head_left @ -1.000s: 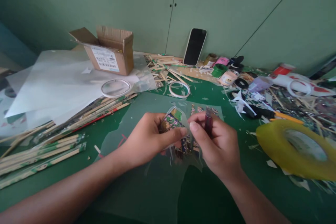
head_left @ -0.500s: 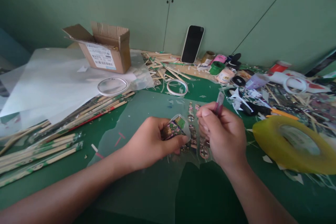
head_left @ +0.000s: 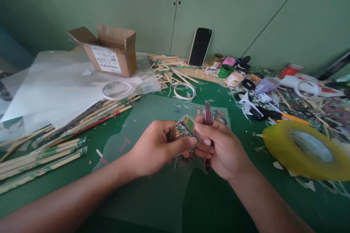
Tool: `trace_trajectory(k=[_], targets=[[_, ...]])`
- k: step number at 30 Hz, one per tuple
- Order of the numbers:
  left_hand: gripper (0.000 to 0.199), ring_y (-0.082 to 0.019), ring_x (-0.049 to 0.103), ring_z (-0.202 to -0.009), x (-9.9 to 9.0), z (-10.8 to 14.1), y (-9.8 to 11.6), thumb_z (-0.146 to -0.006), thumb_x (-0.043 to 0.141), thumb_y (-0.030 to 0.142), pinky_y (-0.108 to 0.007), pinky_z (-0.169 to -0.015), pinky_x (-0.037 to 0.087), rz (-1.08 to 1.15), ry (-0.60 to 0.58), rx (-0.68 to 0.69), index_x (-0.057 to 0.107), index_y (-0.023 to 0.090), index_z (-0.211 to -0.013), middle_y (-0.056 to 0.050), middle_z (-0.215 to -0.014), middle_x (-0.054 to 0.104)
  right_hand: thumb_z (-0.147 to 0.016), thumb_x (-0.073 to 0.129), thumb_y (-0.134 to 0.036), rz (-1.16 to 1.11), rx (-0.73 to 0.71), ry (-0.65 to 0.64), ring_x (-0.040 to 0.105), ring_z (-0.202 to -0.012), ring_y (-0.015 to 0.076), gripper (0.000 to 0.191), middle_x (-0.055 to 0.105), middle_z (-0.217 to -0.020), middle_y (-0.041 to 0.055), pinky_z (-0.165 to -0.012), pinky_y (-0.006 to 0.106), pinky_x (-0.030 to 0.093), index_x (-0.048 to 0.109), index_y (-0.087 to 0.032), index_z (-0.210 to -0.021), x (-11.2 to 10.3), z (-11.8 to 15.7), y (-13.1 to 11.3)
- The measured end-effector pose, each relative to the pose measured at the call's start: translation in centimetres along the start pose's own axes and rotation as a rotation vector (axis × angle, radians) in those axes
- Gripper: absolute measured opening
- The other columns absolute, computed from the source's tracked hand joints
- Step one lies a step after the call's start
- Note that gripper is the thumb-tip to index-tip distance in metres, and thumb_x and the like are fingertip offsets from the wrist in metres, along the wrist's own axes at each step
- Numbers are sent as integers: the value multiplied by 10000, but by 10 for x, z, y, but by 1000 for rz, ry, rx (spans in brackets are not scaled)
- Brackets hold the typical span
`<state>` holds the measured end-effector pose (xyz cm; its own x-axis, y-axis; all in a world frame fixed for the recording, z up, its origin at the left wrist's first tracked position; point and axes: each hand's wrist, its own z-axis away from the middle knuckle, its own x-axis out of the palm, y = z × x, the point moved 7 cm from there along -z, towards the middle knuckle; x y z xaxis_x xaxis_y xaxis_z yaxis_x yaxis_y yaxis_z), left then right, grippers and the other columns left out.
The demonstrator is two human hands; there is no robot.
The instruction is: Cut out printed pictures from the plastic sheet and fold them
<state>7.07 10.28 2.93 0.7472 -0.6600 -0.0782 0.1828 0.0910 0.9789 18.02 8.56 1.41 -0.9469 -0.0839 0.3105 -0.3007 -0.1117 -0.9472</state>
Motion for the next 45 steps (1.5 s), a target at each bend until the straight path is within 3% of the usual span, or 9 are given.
trace_trajectory(k=[2,5,8,18,25,40,45], targets=[[211,-35,442,-402,-4,0,2,-776,686,271,-136,-386,348,34,33,23,609,124,-646,37,-522,589,-888,496,-351,160,-134,42,229,-372,66,204,312,-520,-95,-343,211,222,484,-219,-732,-3,3,-9],[287,-34,430,-373,-13,-1,6,-800,660,317,-145,-372,338,102,117,61,595,125,-597,41,-475,549,-937,423,-297,644,-459,138,376,-460,88,190,388,-575,-59,-444,234,308,525,-206,-805,-1,15,-31],[313,-33,419,-355,-17,-2,9,-817,640,310,-151,-375,340,174,145,91,596,125,-568,50,-426,508,-939,386,-219,974,-627,116,418,-471,86,145,428,-594,-52,-472,236,320,504,-201,-856,10,23,-37],[282,-34,430,-367,-15,-2,7,-806,654,283,-152,-382,342,241,113,88,626,118,-580,48,-426,528,-943,379,-160,1079,-658,40,485,-488,87,151,513,-614,-37,-471,218,340,483,-202,-843,21,21,-34],[203,-41,469,-389,-10,-2,8,-732,720,223,-157,-403,366,223,-16,35,647,115,-576,29,-493,598,-926,383,-123,1117,-719,29,490,-473,95,119,532,-617,-33,-455,219,349,461,-206,-891,25,25,-33],[284,-40,399,-346,-14,1,10,-785,646,235,-167,-388,292,137,64,40,634,128,-522,46,-368,475,-928,373,-127,1189,-732,52,547,-493,115,128,579,-642,-15,-471,231,395,483,-191,-944,27,25,-33],[330,-44,400,-356,-13,1,12,-810,614,252,-174,-401,301,82,26,40,591,132,-504,45,-372,460,-931,366,-131,1220,-744,59,528,-459,113,125,580,-629,-13,-451,232,379,477,-187,-927,28,25,-33]])
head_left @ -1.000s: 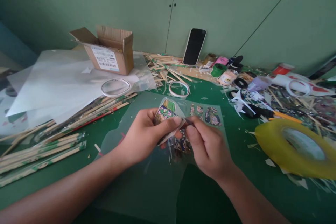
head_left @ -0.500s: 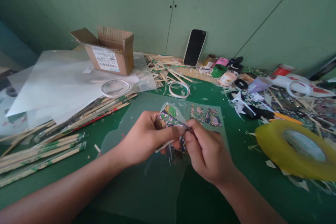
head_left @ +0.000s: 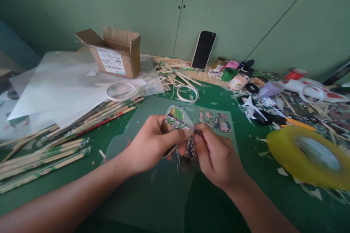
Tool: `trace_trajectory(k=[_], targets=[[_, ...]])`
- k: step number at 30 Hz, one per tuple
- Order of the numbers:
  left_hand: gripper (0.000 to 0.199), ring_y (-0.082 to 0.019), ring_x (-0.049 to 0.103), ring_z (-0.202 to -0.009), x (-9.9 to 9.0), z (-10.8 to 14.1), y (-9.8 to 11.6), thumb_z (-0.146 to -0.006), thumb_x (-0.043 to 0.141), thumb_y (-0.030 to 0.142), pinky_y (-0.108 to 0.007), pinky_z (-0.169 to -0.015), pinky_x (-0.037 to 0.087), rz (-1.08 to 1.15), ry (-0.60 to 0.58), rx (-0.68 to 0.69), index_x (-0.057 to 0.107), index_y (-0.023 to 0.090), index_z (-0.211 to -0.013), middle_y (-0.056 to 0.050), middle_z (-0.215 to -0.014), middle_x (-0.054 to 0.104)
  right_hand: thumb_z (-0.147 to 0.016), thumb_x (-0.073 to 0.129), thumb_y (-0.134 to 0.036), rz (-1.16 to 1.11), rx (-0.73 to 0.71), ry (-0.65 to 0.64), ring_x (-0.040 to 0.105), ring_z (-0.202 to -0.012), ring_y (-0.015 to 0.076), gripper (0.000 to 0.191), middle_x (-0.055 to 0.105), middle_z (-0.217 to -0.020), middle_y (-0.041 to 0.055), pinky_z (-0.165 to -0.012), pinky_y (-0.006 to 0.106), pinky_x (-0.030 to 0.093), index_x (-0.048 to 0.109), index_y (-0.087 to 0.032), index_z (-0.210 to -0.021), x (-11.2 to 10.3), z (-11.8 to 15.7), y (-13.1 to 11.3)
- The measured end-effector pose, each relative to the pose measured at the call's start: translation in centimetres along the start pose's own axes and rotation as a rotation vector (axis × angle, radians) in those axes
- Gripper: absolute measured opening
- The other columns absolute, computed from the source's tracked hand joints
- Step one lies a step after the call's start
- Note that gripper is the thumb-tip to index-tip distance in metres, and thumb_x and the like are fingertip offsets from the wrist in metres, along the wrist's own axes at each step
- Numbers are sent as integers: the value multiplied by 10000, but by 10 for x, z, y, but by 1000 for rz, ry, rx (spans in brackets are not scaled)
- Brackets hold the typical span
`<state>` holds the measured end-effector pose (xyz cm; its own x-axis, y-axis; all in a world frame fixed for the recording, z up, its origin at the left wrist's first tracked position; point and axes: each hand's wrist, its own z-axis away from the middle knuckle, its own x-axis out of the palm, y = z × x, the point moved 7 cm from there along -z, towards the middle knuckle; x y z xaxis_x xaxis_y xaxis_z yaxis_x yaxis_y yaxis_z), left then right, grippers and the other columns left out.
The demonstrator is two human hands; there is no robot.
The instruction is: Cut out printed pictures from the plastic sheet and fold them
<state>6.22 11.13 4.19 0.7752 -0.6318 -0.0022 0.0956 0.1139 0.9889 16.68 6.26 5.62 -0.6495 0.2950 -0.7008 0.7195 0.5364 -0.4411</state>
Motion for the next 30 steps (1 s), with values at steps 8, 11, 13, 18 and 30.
trace_trajectory(k=[8,11,13,18,30], targets=[[395,-45,242,-380,4,-1,-1,-838,574,233,-241,-423,200,19,-79,34,478,147,-465,71,-388,309,-929,361,-131,79,-54,26,519,-446,113,116,602,-652,7,-423,233,344,467,-178,-925,1,2,-2],[392,-56,249,-420,6,0,-2,-847,555,205,-256,-461,216,119,-104,60,442,155,-475,64,-430,330,-936,360,-138,89,-53,43,502,-419,103,124,584,-618,-9,-421,226,346,468,-175,-890,-1,1,-2],[387,-60,261,-439,6,0,-3,-848,547,186,-262,-482,227,150,-109,71,429,156,-481,59,-451,347,-938,358,-138,104,-58,41,495,-405,102,136,572,-599,-18,-411,227,337,466,-178,-866,-1,0,-3],[380,-59,240,-430,7,-1,-6,-849,543,176,-269,-470,195,116,-123,51,442,150,-483,63,-435,333,-938,349,-133,161,-99,86,549,-445,124,137,583,-607,-10,-433,236,373,478,-165,-909,-1,2,-7],[413,-42,248,-443,11,1,2,-862,558,172,-239,-484,228,203,-173,85,388,149,-486,73,-446,333,-929,354,-124,218,-110,112,538,-428,122,142,586,-598,-5,-424,243,359,490,-158,-904,-1,3,-10]])
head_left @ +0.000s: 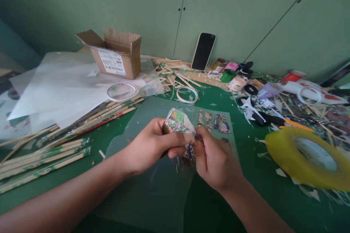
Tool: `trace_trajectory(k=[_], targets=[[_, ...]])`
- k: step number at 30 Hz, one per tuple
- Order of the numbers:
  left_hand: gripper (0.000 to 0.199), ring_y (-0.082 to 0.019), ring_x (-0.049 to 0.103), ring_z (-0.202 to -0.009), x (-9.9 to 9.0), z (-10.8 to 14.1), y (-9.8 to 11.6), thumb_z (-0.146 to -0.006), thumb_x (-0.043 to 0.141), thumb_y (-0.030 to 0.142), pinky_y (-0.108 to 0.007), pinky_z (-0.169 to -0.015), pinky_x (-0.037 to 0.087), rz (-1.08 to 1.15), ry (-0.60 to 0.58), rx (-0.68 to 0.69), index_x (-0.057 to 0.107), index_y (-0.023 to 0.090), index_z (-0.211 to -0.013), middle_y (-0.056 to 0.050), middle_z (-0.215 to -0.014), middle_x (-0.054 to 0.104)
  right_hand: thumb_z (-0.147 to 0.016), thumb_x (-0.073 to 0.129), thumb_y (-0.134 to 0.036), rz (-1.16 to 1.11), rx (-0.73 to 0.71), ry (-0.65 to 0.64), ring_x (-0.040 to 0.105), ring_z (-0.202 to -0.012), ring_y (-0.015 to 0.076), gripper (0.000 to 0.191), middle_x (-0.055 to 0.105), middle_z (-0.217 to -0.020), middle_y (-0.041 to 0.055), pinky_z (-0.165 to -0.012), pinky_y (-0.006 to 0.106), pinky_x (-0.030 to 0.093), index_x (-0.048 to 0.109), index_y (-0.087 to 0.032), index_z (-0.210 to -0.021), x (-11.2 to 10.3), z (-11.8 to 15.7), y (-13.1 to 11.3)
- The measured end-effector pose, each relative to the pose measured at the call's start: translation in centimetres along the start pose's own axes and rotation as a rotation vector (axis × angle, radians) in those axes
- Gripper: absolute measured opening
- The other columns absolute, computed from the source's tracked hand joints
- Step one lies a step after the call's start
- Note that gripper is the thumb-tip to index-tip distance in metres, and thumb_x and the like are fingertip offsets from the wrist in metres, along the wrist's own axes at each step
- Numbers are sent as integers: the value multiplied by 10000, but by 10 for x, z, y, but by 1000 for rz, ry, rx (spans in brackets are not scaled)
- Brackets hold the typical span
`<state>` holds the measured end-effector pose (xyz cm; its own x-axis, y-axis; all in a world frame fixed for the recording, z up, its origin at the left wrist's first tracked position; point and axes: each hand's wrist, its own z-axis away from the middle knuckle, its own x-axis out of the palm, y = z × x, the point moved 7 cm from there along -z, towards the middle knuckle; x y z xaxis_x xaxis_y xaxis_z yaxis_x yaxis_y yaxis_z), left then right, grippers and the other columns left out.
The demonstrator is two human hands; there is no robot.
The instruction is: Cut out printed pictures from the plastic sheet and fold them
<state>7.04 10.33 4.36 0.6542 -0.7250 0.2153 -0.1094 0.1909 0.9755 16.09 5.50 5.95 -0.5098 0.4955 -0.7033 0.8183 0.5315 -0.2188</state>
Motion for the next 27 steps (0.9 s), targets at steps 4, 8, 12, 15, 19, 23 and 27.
trace_trajectory(k=[4,8,12,15,19,23,27], targets=[[432,-48,257,-445,-3,-1,-3,-888,544,238,-248,-487,229,-20,12,8,400,151,-490,67,-448,337,-930,351,-121,17,6,9,550,-438,121,149,590,-603,-3,-427,237,361,490,-159,-892,-1,-1,0],[416,-57,245,-430,-6,-1,-5,-872,558,230,-265,-471,202,-126,42,-19,442,150,-480,65,-431,322,-931,341,-118,28,14,-1,558,-432,118,158,588,-597,-5,-411,225,364,488,-157,-890,1,0,0],[396,-51,256,-406,-3,-1,0,-847,580,203,-262,-454,205,-158,47,-21,462,145,-473,68,-413,333,-931,338,-116,36,15,7,566,-430,123,157,591,-595,-3,-401,222,373,490,-151,-911,2,1,1],[405,-53,258,-407,-2,-1,0,-852,570,214,-259,-456,212,-156,55,-18,458,147,-468,67,-412,333,-926,347,-111,23,19,6,560,-424,124,150,591,-592,-6,-401,225,371,489,-156,-911,2,2,2],[402,-59,274,-416,-4,0,-2,-855,564,235,-256,-463,225,-146,57,-22,465,150,-475,61,-416,351,-917,370,-109,-17,4,-5,548,-429,130,130,599,-601,-4,-412,240,370,483,-170,-897,1,2,3],[409,-44,262,-387,-2,2,1,-841,579,219,-244,-429,203,-145,55,-23,473,140,-454,70,-389,338,-916,380,-118,-110,-17,-31,503,-402,120,121,581,-572,-16,-398,239,341,485,-176,-899,0,2,4],[404,-33,281,-378,-1,2,5,-832,582,193,-223,-422,227,-152,62,-52,482,134,-445,75,-383,349,-911,390,-116,-130,-12,-56,526,-430,127,125,596,-590,-5,-407,240,343,502,-169,-931,0,3,6]])
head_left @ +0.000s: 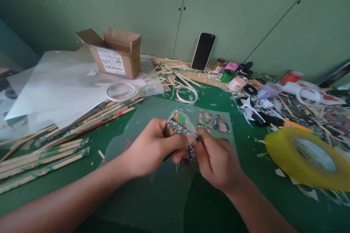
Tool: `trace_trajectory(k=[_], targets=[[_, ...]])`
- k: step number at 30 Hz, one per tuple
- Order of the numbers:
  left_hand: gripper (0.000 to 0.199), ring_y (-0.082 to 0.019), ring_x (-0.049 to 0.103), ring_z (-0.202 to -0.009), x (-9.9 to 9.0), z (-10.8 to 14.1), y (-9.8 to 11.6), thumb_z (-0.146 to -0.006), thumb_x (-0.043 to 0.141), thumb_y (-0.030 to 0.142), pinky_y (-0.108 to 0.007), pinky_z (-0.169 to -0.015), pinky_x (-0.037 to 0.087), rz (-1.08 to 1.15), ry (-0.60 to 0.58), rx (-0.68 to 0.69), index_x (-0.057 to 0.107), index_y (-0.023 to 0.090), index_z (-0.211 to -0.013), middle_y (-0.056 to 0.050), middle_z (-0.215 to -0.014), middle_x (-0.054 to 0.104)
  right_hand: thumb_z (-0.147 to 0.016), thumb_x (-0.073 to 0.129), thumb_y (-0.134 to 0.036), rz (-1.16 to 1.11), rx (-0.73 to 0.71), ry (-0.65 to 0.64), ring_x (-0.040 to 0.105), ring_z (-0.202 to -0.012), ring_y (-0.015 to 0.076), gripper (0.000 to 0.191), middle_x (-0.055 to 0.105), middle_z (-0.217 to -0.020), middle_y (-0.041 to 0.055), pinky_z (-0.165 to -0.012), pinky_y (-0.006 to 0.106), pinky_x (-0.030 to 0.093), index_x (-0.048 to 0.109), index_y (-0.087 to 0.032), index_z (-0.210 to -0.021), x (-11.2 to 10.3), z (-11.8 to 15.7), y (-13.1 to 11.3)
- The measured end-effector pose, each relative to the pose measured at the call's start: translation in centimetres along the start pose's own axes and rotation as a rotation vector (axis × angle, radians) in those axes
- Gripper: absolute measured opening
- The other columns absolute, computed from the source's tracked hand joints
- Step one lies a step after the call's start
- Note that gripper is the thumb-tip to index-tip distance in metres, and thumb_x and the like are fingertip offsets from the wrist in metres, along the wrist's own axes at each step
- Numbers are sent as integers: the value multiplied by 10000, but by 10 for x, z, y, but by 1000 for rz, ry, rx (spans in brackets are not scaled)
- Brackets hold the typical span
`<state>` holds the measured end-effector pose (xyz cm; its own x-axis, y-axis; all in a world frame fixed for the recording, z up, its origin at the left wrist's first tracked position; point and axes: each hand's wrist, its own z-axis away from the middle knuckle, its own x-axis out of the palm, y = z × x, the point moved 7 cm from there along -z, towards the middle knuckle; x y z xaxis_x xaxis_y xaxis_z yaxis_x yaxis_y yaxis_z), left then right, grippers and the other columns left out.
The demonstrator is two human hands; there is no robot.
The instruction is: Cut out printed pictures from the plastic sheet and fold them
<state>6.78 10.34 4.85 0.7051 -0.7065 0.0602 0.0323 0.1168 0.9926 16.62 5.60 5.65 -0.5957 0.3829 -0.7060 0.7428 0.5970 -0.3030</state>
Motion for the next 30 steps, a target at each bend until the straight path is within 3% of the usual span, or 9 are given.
trace_trajectory(k=[9,19,30], targets=[[406,-27,319,-391,-4,0,4,-846,543,176,-195,-431,260,-164,20,-17,476,135,-447,74,-401,384,-921,375,-137,32,22,-38,498,-407,130,143,585,-575,2,-393,254,305,514,-164,-906,2,1,1],[411,-30,296,-386,-4,3,7,-853,535,185,-205,-427,250,-69,26,19,478,130,-450,70,-395,355,-925,374,-145,-51,62,-61,500,-405,111,145,582,-567,-10,-400,231,311,512,-174,-891,2,0,4],[410,-35,331,-396,-4,2,5,-847,520,186,-198,-440,278,-194,20,4,473,138,-442,58,-396,401,-901,387,-134,-22,40,-41,541,-431,142,150,609,-575,13,-405,246,366,533,-171,-911,1,0,0]])
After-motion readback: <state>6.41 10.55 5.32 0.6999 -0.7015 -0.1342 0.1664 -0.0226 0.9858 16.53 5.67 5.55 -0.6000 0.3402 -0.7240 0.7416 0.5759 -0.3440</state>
